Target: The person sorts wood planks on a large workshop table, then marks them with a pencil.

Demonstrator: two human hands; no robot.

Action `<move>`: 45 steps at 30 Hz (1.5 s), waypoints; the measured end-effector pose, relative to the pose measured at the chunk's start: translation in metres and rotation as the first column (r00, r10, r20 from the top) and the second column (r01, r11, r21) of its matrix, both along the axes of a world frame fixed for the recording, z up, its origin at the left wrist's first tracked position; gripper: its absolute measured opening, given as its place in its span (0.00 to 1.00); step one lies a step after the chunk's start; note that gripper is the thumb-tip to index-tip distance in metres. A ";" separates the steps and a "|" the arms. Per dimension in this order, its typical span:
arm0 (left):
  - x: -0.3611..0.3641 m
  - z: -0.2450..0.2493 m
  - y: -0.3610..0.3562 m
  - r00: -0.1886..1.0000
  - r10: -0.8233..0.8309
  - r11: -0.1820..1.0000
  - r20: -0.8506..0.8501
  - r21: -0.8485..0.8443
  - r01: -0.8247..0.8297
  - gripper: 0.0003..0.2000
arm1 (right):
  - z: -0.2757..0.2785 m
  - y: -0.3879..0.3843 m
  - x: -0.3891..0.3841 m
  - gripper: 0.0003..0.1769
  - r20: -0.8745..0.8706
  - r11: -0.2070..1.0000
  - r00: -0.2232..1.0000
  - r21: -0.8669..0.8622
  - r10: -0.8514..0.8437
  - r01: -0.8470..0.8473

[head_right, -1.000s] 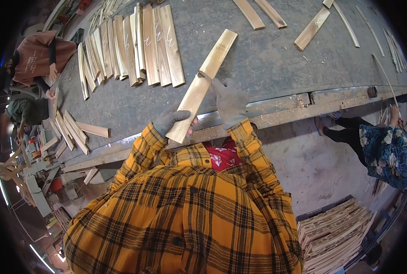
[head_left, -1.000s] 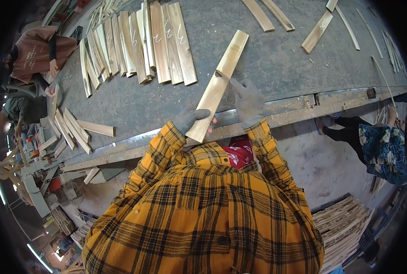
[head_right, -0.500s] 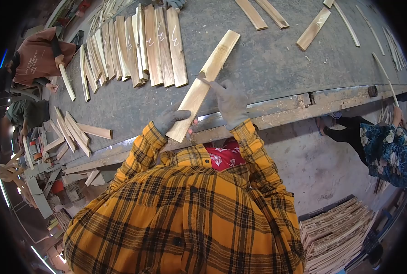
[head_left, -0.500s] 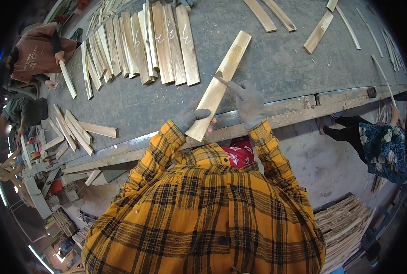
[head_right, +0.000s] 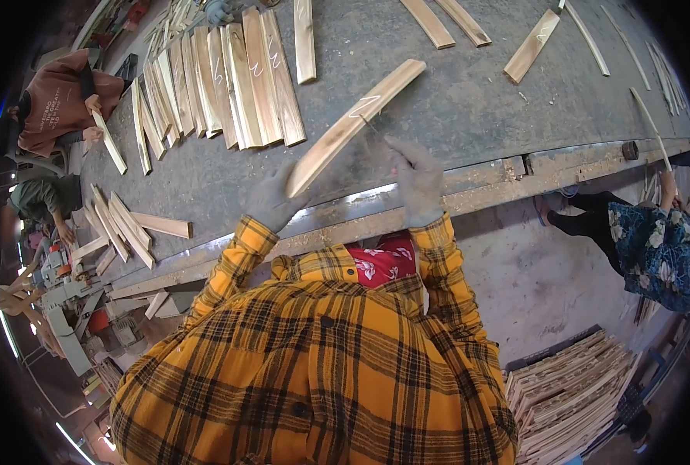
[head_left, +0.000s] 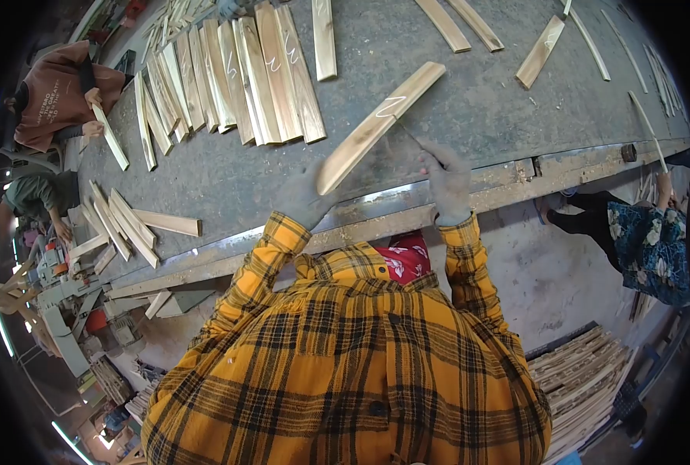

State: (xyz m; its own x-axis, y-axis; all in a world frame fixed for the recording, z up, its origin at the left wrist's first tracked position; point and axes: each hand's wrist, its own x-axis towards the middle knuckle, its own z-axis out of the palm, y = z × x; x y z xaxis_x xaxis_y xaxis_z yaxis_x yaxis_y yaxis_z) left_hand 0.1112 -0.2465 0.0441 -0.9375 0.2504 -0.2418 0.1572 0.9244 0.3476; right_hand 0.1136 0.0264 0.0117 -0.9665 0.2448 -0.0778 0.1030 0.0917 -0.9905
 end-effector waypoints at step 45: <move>-0.177 -0.102 -0.005 0.740 0.667 0.715 -0.082 -0.209 -0.668 0.28 | 0.042 0.043 0.023 0.14 -0.091 0.818 0.979 0.567 0.183 -0.100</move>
State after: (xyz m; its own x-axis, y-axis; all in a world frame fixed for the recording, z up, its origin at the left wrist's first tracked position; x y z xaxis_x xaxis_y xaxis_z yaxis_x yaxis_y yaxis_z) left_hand -0.0655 -0.2514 -0.0584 -0.8415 -0.4975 -0.2108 -0.5288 0.8384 0.1322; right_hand 0.1370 0.0696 0.0538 -0.9844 0.0654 0.1633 -0.0854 0.6340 -0.7686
